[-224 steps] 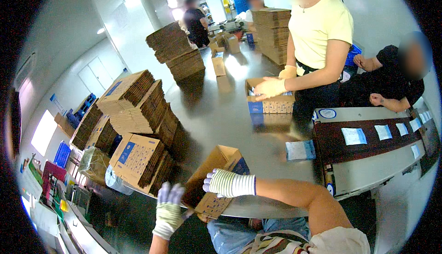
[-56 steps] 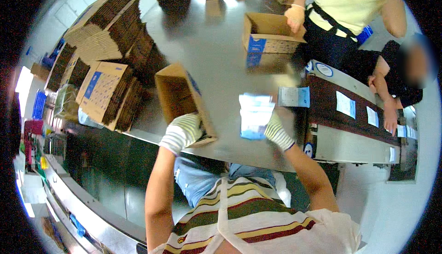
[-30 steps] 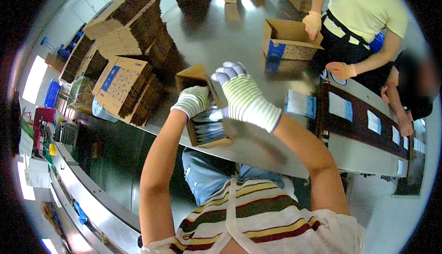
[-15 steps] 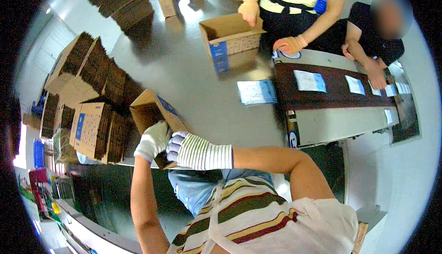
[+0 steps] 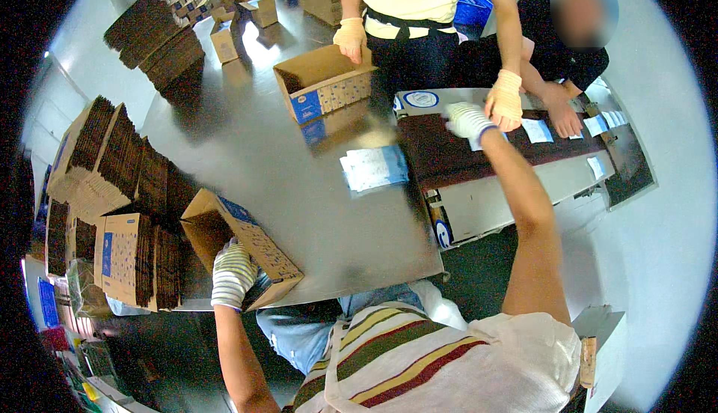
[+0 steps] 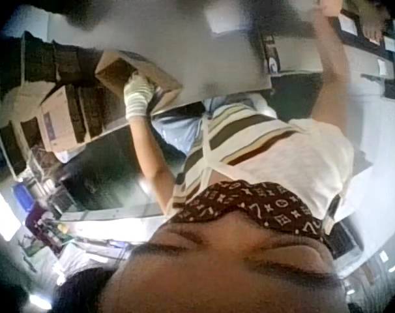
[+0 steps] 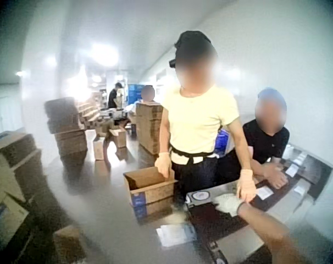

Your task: The person picks up groups of small blue and white packets and places them into cardboard boxes on a metal table, then folds the flaps of the boxes down.

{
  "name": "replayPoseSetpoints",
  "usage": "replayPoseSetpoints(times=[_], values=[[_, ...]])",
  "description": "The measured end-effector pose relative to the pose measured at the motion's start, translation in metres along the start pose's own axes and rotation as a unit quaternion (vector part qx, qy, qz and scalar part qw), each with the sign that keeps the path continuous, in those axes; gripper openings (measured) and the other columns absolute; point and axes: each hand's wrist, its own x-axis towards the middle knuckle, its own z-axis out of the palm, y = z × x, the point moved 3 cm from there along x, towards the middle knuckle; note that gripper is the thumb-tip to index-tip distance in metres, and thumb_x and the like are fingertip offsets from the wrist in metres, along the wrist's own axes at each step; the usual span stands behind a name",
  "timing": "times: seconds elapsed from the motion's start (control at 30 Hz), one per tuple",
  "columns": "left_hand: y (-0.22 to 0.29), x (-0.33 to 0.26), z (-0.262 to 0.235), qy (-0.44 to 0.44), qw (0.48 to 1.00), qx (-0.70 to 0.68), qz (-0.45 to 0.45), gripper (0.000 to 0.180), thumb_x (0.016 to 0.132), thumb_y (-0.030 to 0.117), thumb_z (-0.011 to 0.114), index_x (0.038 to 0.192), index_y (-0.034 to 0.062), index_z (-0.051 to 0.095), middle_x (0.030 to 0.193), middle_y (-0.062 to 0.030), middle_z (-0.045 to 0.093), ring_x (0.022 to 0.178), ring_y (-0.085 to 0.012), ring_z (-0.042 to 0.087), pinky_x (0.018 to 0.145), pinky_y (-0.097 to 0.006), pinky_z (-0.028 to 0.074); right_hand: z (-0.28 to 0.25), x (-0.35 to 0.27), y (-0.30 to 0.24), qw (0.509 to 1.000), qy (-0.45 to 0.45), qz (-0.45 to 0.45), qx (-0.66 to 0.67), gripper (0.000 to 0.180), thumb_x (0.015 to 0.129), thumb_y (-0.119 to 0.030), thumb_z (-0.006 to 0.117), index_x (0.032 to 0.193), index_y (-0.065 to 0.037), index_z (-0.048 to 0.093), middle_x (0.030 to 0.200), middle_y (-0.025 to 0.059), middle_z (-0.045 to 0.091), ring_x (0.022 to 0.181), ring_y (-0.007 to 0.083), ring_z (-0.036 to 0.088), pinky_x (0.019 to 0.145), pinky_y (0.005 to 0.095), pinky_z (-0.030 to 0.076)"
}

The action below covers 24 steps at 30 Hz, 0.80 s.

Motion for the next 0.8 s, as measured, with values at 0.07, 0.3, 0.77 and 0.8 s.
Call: replayPoseSetpoints(times=[0.07, 0.3, 0.77, 0.8], values=[[0.0, 0.001, -0.001, 0.009, 1.0, -0.003, 0.006, 0.048, 0.076, 0.028, 0.061, 0.114, -0.0001, 0.053, 0.12, -0.0167, 0.054, 0.114, -0.0314, 0.05, 0.095, -0.042, 0.04, 0.004, 0.002, 0.039, 0.999, -0.036, -0.008, -0.001, 0.029, 0.075, -0.017, 0.065, 0.102, -0.006, 0.065, 0.1, 0.018, 0.065, 0.094, 0.0349, 0.061, 0.084, 0.0426, 0.047], [-0.008, -0.002, 0.01, 0.026, 0.999, 0.012, 0.016, 0.049, 0.077, 0.029, 0.061, 0.115, 0.0005, 0.053, 0.119, -0.0163, 0.053, 0.113, -0.0314, 0.05, 0.095, -0.043, 0.041, 0.033, 0.053, 0.013, 0.967, -0.237, 0.082, 0.043, 0.033, 0.063, -0.011, 0.071, 0.092, 0.002, 0.061, 0.083, 0.0173, 0.065, 0.079, 0.0317, 0.062, 0.069, 0.0402, 0.048], [-0.003, 0.001, 0.006, 0.089, 0.995, 0.002, 0.041, 0.041, 0.079, 0.031, 0.059, 0.11, 0.0046, 0.055, 0.108, -0.0169, 0.057, 0.1, -0.0318, 0.057, 0.086, -0.044, 0.045, 0.067, 0.068, -0.185, 0.89, -0.168, -0.403, 0.133, 0.065, 0.061, -0.047, 0.075, 0.11, -0.007, 0.059, 0.095, 0.0139, 0.064, 0.09, 0.0286, 0.06, 0.082, 0.0382, 0.048], [-0.006, -0.002, 0.006, 0.091, 0.995, 0.007, 0.041, 0.041, 0.08, 0.031, 0.058, 0.11, 0.0044, 0.055, 0.107, -0.017, 0.058, 0.099, -0.0322, 0.057, 0.086, -0.044, 0.045, 0.069, 0.056, -0.205, 0.908, -0.172, -0.378, 0.05, 0.064, 0.059, -0.05, 0.075, 0.105, -0.008, 0.061, 0.083, 0.0139, 0.064, 0.083, 0.0305, 0.062, 0.079, 0.0399, 0.049]])
